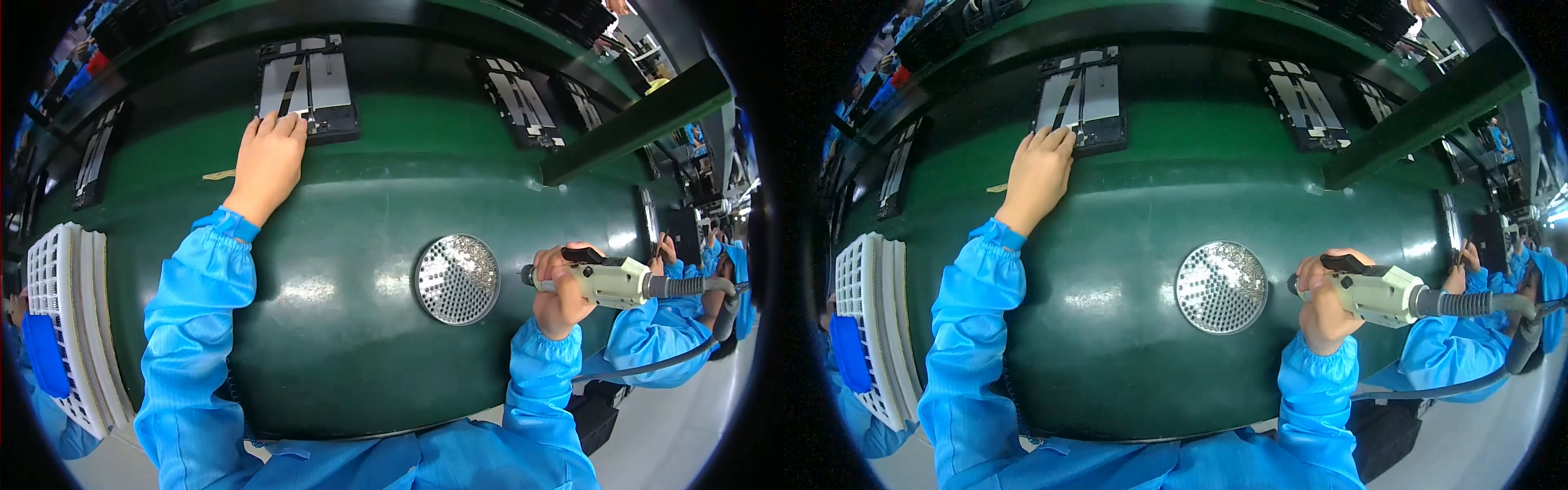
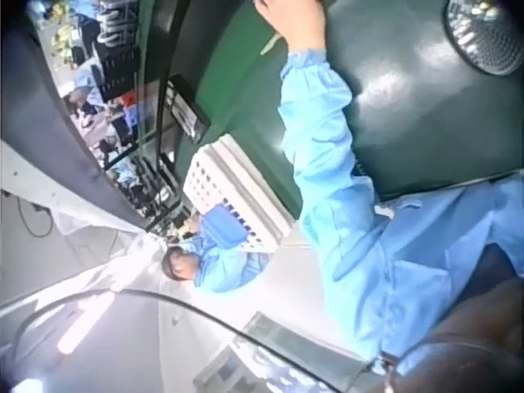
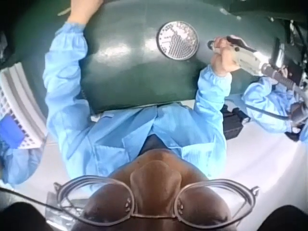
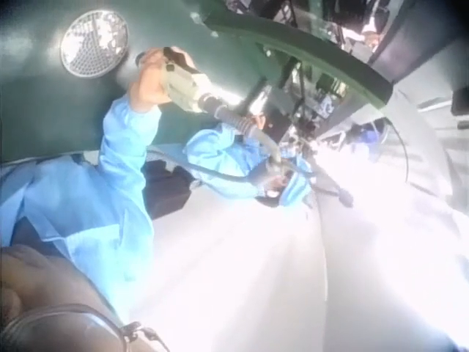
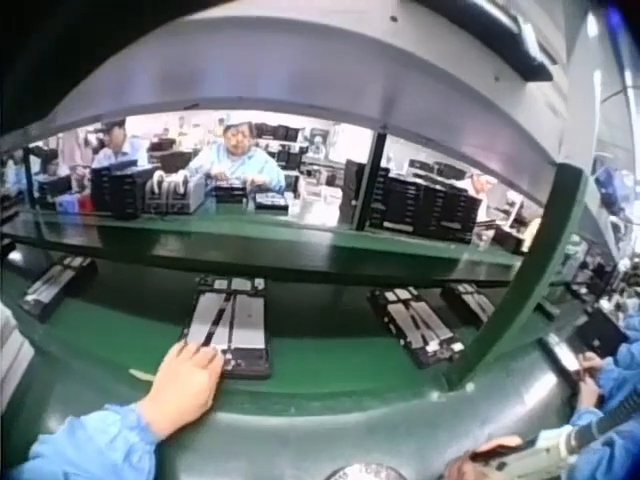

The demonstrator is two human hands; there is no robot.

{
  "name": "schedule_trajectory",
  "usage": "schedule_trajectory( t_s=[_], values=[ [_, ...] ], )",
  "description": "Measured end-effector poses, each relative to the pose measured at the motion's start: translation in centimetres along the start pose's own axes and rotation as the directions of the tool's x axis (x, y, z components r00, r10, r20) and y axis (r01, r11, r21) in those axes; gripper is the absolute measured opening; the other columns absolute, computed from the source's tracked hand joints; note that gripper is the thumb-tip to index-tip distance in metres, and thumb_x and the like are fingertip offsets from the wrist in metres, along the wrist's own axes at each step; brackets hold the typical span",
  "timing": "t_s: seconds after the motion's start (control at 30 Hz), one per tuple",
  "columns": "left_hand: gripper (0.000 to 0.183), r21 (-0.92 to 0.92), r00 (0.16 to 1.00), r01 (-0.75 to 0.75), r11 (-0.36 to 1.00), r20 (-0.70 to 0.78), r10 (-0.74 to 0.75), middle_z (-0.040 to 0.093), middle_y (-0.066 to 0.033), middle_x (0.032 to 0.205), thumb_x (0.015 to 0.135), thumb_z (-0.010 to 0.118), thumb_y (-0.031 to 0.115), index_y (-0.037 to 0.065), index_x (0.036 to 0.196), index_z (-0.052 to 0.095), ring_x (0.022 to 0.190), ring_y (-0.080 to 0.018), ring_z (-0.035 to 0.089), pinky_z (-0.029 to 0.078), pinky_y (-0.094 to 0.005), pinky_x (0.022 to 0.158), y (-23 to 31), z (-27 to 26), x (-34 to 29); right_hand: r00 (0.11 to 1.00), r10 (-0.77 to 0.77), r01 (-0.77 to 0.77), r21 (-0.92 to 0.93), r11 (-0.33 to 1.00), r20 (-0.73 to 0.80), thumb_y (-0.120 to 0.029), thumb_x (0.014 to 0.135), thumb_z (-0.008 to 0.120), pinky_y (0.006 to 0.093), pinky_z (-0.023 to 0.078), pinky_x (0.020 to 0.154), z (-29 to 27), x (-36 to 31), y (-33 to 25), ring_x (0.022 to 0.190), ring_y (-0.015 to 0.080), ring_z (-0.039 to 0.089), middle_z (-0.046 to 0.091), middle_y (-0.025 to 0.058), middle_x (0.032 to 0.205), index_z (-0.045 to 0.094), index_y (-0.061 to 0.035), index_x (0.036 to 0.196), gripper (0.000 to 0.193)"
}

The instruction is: The person assembles electronic devices by installing internal ribbon cables and battery components into a tablet chassis, then securing them with screws using an electric screwdriver.

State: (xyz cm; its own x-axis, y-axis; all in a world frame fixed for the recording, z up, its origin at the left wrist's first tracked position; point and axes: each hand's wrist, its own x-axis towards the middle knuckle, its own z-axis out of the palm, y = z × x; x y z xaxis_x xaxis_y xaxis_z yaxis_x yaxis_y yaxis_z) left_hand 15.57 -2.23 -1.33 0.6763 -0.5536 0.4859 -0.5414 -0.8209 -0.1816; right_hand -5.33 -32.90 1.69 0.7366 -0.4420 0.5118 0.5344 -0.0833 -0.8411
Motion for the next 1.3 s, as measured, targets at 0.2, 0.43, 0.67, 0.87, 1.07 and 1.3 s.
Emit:
schedule_trajectory(
  t_s=[0.2, 0.43, 0.67, 0.87, 1.07, 1.3],
  values=[
    [0.032, -0.328, 0.988, -0.147, 0.933, -0.013, 0.151, 0.057, -0.0182, 0.116, 0.074, 0.065, 0.007, -0.002, 0.105, 0.061, 0.114, -0.0345, 0.052, 0.040, -0.0444, 0.099, 6.0, -4.4, -3.9, 1.000, 0.012, -0.011, 0.048, 0.999, -0.024, -0.003, 0.073, 0.055, 0.0372, 0.043, 0.058, 0.9, -0.3, -1.1, 0.054, 0.0184, 0.047, 0.050, 0.0088, 0.067, 0.046, -0.0003, 0.109, 0.038],
    [0.034, -0.513, 0.981, -0.170, 0.842, -0.012, 0.191, 0.057, -0.0182, 0.113, 0.071, 0.066, 0.005, -0.001, 0.104, 0.062, 0.113, -0.0355, 0.053, 0.043, -0.0452, 0.097, 6.5, -2.8, -5.4, 0.973, 0.103, -0.140, 0.172, 0.975, 0.207, -0.005, 0.074, 0.058, 0.0390, 0.042, 0.058, 2.7, -2.4, -2.5, 0.055, 0.0194, 0.048, 0.049, 0.0072, 0.064, 0.045, -0.0025, 0.109, 0.038],
    [0.034, -0.518, 0.983, -0.149, 0.842, 0.019, 0.185, 0.056, -0.0188, 0.114, 0.072, 0.065, 0.005, -0.001, 0.105, 0.062, 0.114, -0.0358, 0.052, 0.043, -0.0462, 0.097, 6.6, -3.0, -5.7, 0.913, 0.202, -0.259, 0.122, 0.958, 0.354, -0.008, 0.073, 0.055, 0.0371, 0.041, 0.059, 3.6, -3.6, -2.8, 0.057, 0.0184, 0.047, 0.047, 0.0057, 0.064, 0.046, -0.0051, 0.110, 0.038],
    [0.034, -0.528, 0.985, -0.141, 0.837, 0.014, 0.175, 0.055, -0.0188, 0.116, 0.073, 0.065, 0.006, -0.002, 0.106, 0.061, 0.115, -0.0363, 0.051, 0.042, -0.0467, 0.098, 6.6, -2.4, -5.9, 0.895, 0.221, -0.276, 0.093, 0.957, 0.387, -0.009, 0.074, 0.056, 0.0364, 0.041, 0.057, 4.2, -3.7, -2.4, 0.054, 0.0181, 0.047, 0.047, 0.0053, 0.062, 0.046, -0.0048, 0.110, 0.037],
    [0.032, -0.522, 0.986, -0.133, 0.843, 0.017, 0.166, 0.055, -0.0179, 0.117, 0.075, 0.064, 0.008, -0.001, 0.106, 0.062, 0.117, -0.0356, 0.049, 0.040, -0.0469, 0.100, 6.6, -2.3, -6.2, 0.886, 0.213, -0.268, 0.080, 0.960, 0.411, -0.009, 0.074, 0.055, 0.0364, 0.041, 0.056, 4.3, -3.8, -2.1, 0.054, 0.0180, 0.047, 0.047, 0.0056, 0.062, 0.046, -0.0047, 0.109, 0.037],
    [0.032, -0.522, 0.986, -0.134, 0.842, 0.015, 0.165, 0.055, -0.0177, 0.116, 0.075, 0.064, 0.008, 0.000, 0.107, 0.062, 0.117, -0.0349, 0.050, 0.040, -0.0467, 0.100, 6.7, -2.2, -6.3, 0.880, 0.199, -0.259, 0.084, 0.962, 0.432, -0.008, 0.074, 0.055, 0.0367, 0.041, 0.056, 4.1, -3.8, -2.0, 0.055, 0.0190, 0.048, 0.047, 0.0064, 0.062, 0.046, -0.0046, 0.109, 0.036]
  ],
)
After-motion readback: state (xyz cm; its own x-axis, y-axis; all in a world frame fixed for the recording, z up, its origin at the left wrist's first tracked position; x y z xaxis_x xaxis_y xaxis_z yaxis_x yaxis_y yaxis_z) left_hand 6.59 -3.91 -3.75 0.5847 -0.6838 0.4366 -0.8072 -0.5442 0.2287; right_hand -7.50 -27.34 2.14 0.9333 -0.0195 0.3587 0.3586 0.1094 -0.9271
